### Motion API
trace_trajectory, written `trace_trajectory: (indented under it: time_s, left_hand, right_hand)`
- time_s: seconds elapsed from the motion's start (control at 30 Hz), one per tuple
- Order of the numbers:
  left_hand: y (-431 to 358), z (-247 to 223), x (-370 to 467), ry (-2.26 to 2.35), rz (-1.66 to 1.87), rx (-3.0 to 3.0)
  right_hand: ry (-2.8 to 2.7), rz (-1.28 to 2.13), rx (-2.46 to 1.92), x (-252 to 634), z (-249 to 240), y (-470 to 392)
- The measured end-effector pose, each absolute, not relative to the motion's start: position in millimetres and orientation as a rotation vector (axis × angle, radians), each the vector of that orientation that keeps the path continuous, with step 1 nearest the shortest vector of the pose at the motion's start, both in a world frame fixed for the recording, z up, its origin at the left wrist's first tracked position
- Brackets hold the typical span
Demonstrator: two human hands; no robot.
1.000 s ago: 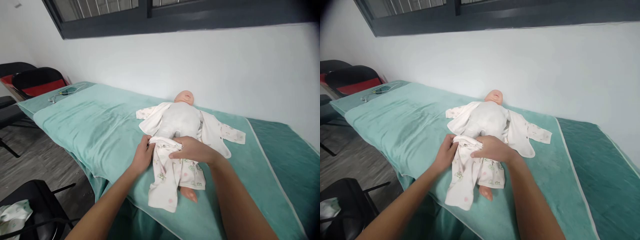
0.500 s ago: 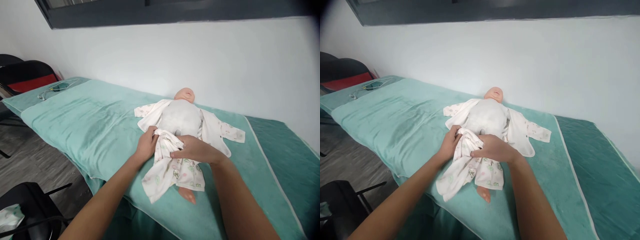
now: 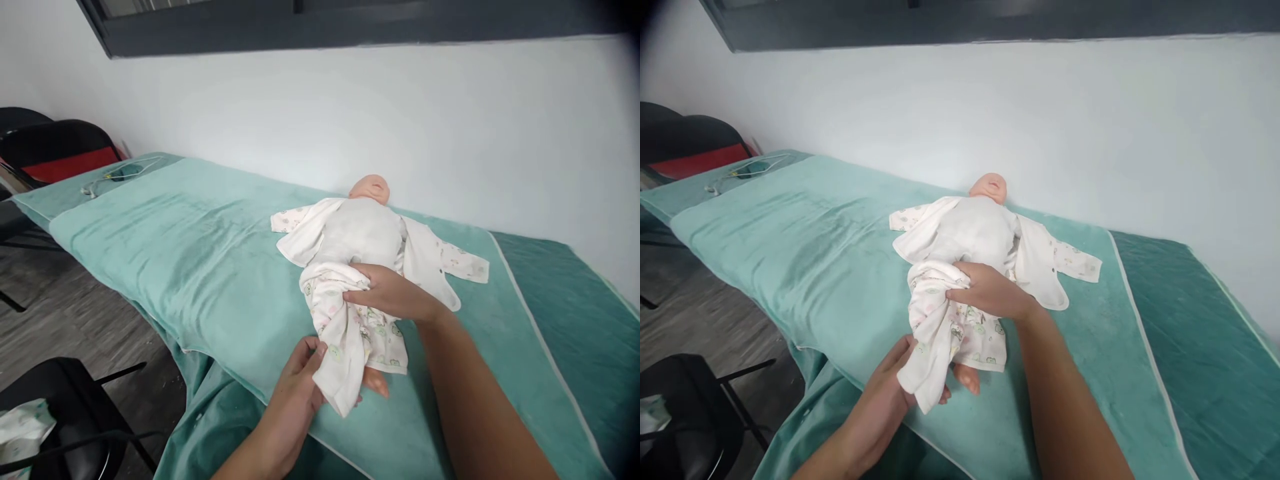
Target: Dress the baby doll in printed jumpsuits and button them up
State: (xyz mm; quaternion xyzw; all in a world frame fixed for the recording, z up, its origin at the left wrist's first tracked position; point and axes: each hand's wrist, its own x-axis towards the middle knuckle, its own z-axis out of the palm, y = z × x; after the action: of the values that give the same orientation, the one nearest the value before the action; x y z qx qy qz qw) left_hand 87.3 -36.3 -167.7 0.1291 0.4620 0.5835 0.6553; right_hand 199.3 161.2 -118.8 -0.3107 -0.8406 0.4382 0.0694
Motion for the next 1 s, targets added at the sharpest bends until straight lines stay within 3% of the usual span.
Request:
trace_trajectory:
  time_s: [0.33, 0.57, 0.8, 1.0]
  left_hand:
    - [-28.7, -152.6, 94.6, 0.781, 1.495, -0.124]
    - [-41.8, -162.1, 90.6, 0.515, 1.527, -0.471]
    - [-39.8, -175.6, 88.7, 0.528, 1.504, -0.388]
    - [-39.6, -181.0, 91.5, 0.516, 1.523, -0.434]
  right_hand:
    - [-2.581, 1.584, -0.773, 208.3, -104.6, 158.9]
    - [-2.669, 1.359, -0.900, 205.5, -109.7, 154.5]
    - [-2.615, 1.627, -0.727, 208.2, -102.6, 155.6]
    - [-2.660, 1.451, -0.792, 200.0, -107.4, 151.4]
